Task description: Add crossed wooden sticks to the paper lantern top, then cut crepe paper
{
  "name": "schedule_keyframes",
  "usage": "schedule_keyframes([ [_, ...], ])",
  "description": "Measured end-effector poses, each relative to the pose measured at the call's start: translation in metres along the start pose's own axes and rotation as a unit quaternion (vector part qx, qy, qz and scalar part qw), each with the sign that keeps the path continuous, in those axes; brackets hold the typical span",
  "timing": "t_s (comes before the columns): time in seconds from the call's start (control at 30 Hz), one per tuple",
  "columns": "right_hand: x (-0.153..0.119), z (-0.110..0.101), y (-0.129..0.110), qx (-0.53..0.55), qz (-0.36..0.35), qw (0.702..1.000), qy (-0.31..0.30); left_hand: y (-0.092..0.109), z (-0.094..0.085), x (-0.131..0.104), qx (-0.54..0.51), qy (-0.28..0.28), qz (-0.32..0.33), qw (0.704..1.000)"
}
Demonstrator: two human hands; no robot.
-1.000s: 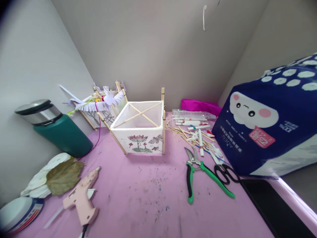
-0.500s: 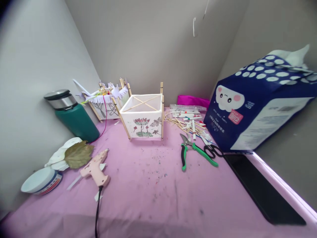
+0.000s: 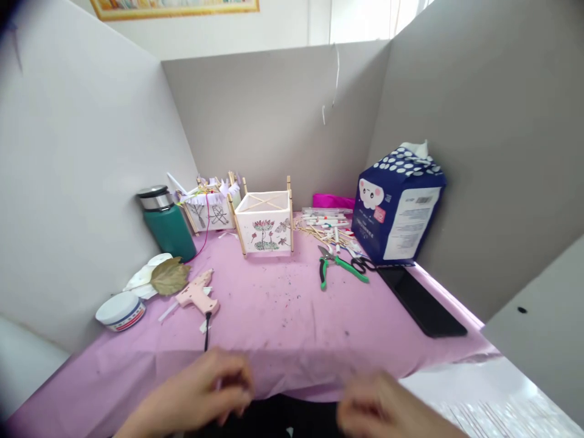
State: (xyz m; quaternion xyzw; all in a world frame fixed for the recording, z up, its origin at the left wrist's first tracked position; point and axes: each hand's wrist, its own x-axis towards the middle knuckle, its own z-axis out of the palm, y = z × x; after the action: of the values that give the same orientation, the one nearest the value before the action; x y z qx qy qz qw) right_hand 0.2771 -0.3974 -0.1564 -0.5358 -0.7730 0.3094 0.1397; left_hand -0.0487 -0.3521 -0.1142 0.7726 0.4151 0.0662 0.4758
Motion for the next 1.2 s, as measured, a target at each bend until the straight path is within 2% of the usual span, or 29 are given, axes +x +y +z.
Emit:
schedule_keyframes([
  [0.03,0.020,-0.010,-0.003,-0.002,-0.017,1.000,0.024,0.008,-0.001,0.017,0.004,0.046,0.042,0.998],
  [0.07,0.044,-0.023,-0.006,-0.021,-0.029,0.997,0.071,0.014,0.000,0.034,0.016,0.118,0.073,0.990],
  [0.1,0.070,-0.036,-0.008,-0.062,-0.019,0.990,0.127,0.019,0.003,0.050,0.029,0.173,0.093,0.980],
  [0.13,0.097,-0.049,-0.011,-0.120,0.008,0.976,0.182,0.020,0.006,0.064,0.042,0.208,0.107,0.971],
  [0.17,0.124,-0.061,-0.012,-0.184,0.050,0.959,0.210,0.019,0.011,0.075,0.051,0.226,0.112,0.966],
  [0.27,0.191,-0.085,-0.010,-0.231,0.082,0.946,0.212,0.006,0.025,0.095,0.059,0.264,0.113,0.956],
  [0.37,0.230,-0.087,-0.004,-0.257,0.091,0.942,0.197,-0.005,0.032,0.098,0.053,0.293,0.116,0.948],
  [0.5,0.254,-0.073,0.001,-0.283,0.093,0.938,0.177,-0.007,0.033,0.096,0.056,0.287,0.118,0.949],
  [0.6,0.265,-0.076,0.005,-0.296,0.114,0.931,0.178,-0.006,0.032,0.095,0.050,0.284,0.121,0.950],
  [0.8,0.277,-0.131,0.035,-0.300,0.242,0.895,0.226,-0.007,0.034,0.094,0.045,0.290,0.131,0.947],
  [0.9,0.283,-0.145,0.052,-0.293,0.275,0.890,0.217,-0.007,0.034,0.094,0.045,0.287,0.127,0.949],
  [1.03,0.300,-0.135,0.064,-0.289,0.283,0.888,0.217,-0.008,0.034,0.095,0.041,0.283,0.129,0.950],
  [1.2,0.318,-0.125,0.068,-0.283,0.273,0.889,0.236,-0.008,0.034,0.096,0.042,0.283,0.124,0.950],
])
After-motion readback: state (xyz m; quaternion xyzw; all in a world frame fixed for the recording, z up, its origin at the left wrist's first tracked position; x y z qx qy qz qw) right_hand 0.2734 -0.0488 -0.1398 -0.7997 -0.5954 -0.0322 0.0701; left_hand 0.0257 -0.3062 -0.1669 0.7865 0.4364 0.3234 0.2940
